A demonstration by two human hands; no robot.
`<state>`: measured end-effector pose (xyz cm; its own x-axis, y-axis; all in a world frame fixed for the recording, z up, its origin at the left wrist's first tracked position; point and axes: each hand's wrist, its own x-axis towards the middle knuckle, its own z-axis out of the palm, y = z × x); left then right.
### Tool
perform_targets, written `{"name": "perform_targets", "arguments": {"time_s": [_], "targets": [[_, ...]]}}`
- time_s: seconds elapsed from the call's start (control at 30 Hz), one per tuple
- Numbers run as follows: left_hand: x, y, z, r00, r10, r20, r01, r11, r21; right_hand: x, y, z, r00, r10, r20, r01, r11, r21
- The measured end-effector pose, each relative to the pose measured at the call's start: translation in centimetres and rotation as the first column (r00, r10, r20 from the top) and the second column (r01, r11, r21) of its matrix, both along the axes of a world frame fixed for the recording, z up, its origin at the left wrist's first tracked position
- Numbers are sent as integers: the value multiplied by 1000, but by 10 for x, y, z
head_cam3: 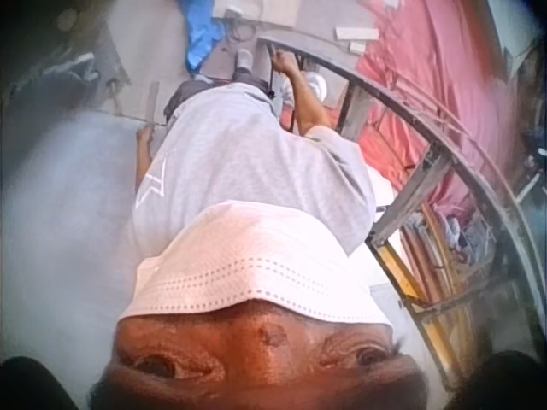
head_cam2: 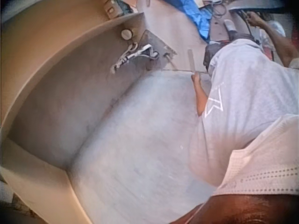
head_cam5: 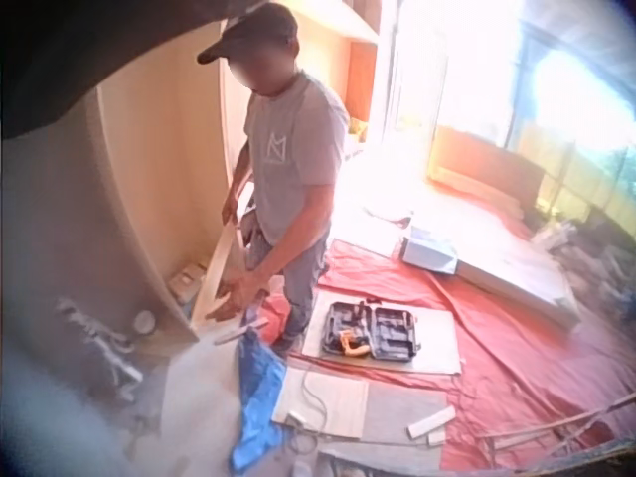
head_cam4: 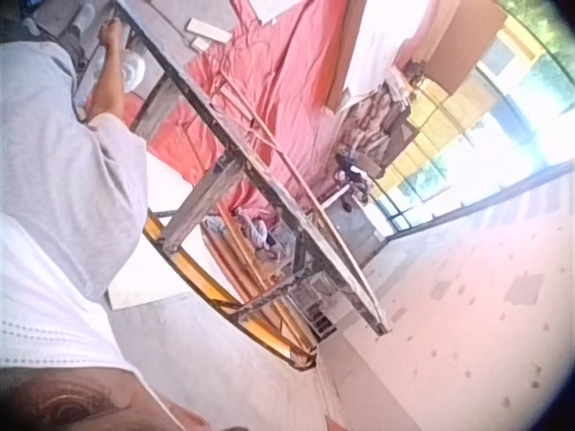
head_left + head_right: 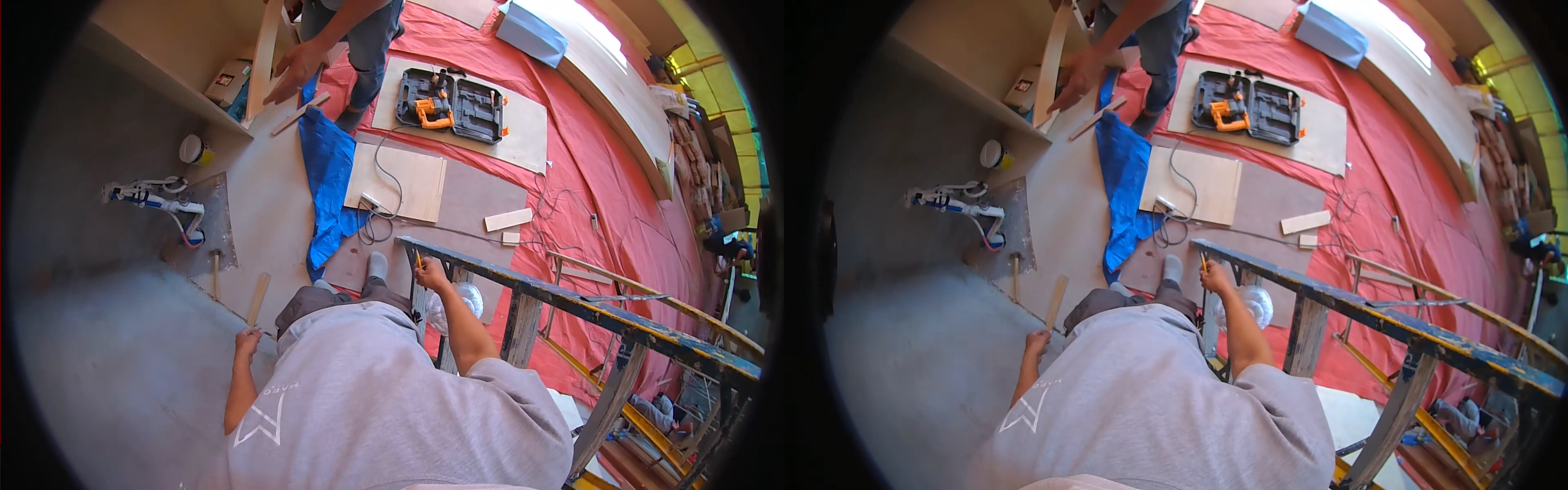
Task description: The person assists a coworker in measuring, marking, and fitting wooden trim pieces along the floor and corners of a construction area.
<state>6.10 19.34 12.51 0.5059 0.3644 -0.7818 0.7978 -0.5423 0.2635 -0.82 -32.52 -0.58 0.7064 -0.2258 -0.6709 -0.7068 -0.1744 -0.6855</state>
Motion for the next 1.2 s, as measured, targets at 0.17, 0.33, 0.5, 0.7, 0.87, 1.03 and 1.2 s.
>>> {"name": "perform_targets", "arguments": {"time_s": [0.17,0.33,0.5,0.7,0.87,1.03,1.2], "targets": [[37,-19,-13,973,-149,175,165,983,-79,3,11,0,990,139,18,-125,939,-321],[30,-24,-28,916,-249,315,283,957,-66,1,24,3,965,261,-20,-253,908,-334],[20,-7,-52,865,-323,383,361,932,-29,-42,-5,-45,946,252,-205,-296,928,-226],[-104,37,-90,955,49,293,-27,996,-81,-11,37,60,797,529,-289,-586,794,-164],[-186,26,-124,951,216,220,-186,971,-151,52,47,64,727,620,-295,-685,684,-253],[-224,17,-127,972,143,184,-124,986,-112,119,86,79,787,596,-161,-617,746,-251],[-221,18,-115,930,302,211,-283,952,-115,147,125,82,677,710,-193,-734,636,-236]]}}
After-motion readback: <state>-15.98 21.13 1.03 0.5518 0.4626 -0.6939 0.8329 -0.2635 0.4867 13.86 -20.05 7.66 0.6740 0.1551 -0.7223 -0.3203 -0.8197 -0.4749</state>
